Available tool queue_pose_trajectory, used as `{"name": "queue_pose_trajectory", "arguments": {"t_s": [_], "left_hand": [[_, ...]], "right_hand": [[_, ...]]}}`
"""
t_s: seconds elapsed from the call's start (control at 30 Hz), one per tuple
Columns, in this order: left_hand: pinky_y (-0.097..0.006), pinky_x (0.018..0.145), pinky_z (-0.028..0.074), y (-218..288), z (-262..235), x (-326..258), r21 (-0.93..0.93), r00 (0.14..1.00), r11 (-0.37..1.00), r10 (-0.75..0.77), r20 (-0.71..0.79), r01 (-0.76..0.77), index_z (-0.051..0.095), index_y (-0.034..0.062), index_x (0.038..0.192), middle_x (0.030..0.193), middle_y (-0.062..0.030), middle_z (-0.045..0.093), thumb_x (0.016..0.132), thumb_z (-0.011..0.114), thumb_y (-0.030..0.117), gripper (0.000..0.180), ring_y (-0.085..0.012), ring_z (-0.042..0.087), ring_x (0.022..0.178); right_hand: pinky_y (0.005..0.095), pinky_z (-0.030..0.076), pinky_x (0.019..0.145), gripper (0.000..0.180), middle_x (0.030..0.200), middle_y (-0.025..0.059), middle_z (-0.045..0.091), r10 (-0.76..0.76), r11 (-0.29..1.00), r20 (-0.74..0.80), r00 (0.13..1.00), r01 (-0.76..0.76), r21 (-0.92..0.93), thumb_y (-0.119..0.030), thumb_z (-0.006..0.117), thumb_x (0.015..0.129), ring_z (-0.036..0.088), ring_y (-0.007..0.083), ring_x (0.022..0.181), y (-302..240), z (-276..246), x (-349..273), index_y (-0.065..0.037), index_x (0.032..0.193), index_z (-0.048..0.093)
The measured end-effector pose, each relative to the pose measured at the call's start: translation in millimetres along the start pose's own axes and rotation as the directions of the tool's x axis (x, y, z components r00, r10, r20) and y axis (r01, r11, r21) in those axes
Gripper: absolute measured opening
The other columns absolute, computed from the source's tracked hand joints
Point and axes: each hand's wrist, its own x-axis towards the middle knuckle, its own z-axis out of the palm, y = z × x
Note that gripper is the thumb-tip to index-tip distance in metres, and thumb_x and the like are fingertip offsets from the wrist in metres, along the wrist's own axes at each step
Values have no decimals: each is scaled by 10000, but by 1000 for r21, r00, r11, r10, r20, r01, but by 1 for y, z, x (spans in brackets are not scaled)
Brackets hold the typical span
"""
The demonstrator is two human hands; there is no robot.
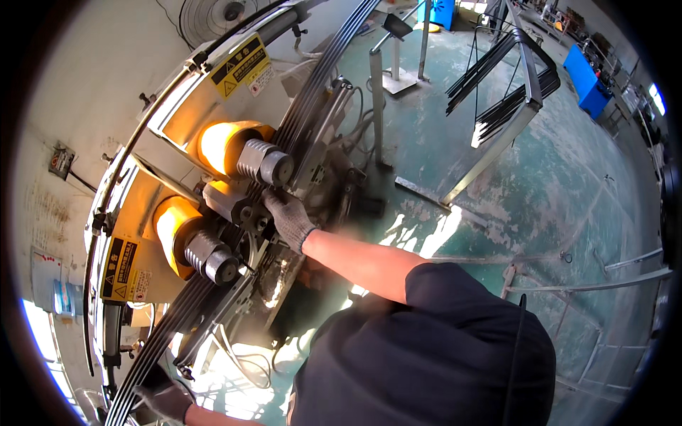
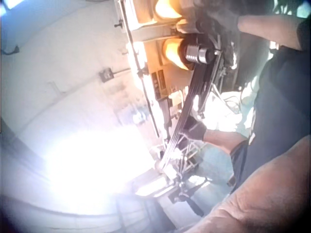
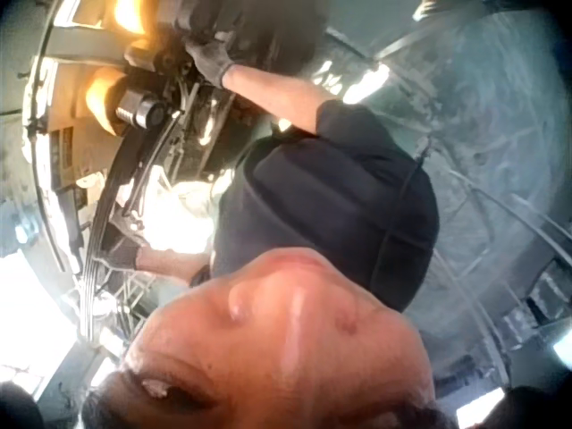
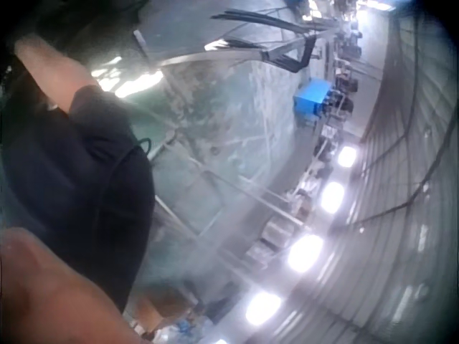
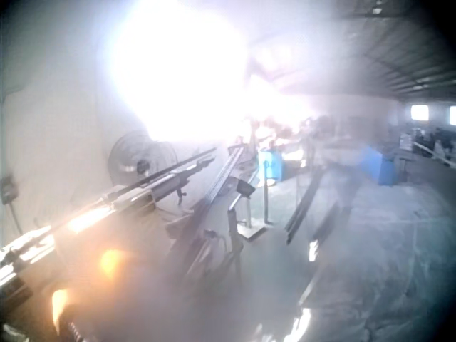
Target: The person repeatedly picks up bundles of long metal rods, feeds them into a yellow bending machine, and removes the bent rods. The process is continuous, with the person handling the rods by hand and placing them into the machine's rollers.
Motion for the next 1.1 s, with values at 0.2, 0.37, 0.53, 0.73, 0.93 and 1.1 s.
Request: {"name": "queue_pose_trajectory", "arguments": {"t_s": [0.2, 0.37, 0.53, 0.73, 0.93, 1.1], "left_hand": [[-353, 995, 532, 82, 37, 63, 368, 964, 899, 264, -17, -240, 569, -108, 1297, 1237, -197, 655, 1070, 505, 378, 541, -256, 652, 1116], [-310, 1018, 483, 89, 94, 82, 689, 722, 308, 521, 455, -656, 578, -56, 1342, 1254, -143, 661, 1044, 567, 276, 446, -223, 641, 1139], [-332, 978, 516, 55, 220, 37, 411, 900, 807, 326, 289, -424, 567, -59, 1327, 1231, -148, 664, 1020, 594, 251, 438, -227, 657, 1088], [-384, 929, 502, 43, 286, 33, 634, 738, 380, 301, 604, -674, 613, -34, 1263, 1155, -146, 667, 1001, 589, 312, 434, -240, 640, 1040], [-323, 878, 469, 23, 351, 16, 585, 678, 350, 283, 679, -732, 606, -64, 1213, 995, -138, 617, 937, 635, 275, 438, -232, 589, 916], [-294, 798, 527, 23, 346, 20, 555, 721, 498, 240, 650, -666, 582, -36, 1271, 974, -81, 627, 915, 675, 211, 443, -159, 620, 841]], "right_hand": [[412, 519, 793, 266, 931, 97, 734, -21, 344, 244, 970, 236, -909, -144, 624, 899, 704, 278, 919, 19, 16, 24, -78, 1151, 679], [448, 535, 776, 312, 877, 126, 718, -182, 113, 390, 903, 413, -904, -138, 613, 874, 712, 292, 898, 28, 16, 51, -182, 1179, 665], [422, 537, 800, 275, 928, 135, 721, -366, 467, 362, 857, 506, -725, -190, 566, 919, 710, 322, 917, 23, 10, 55, -216, 1180, 648], [415, 529, 791, 286, 938, 126, 720, -184, 427, 416, 891, 453, -783, -226, 584, 910, 708, 309, 893, 14, 13, 50, -228, 1191, 640], [363, 517, 674, 312, 872, 97, 715, 90, 930, 162, 983, -25, -366, -352, 736, 872, 667, 203, 730, 5, 24, 51, -98, 1052, 719], [303, 505, 753, 502, 952, 67, 698, 222, 959, 107, 969, -197, -204, -440, 656, 923, 633, 155, 825, -21, 29, 35, 32, 1089, 705]]}}
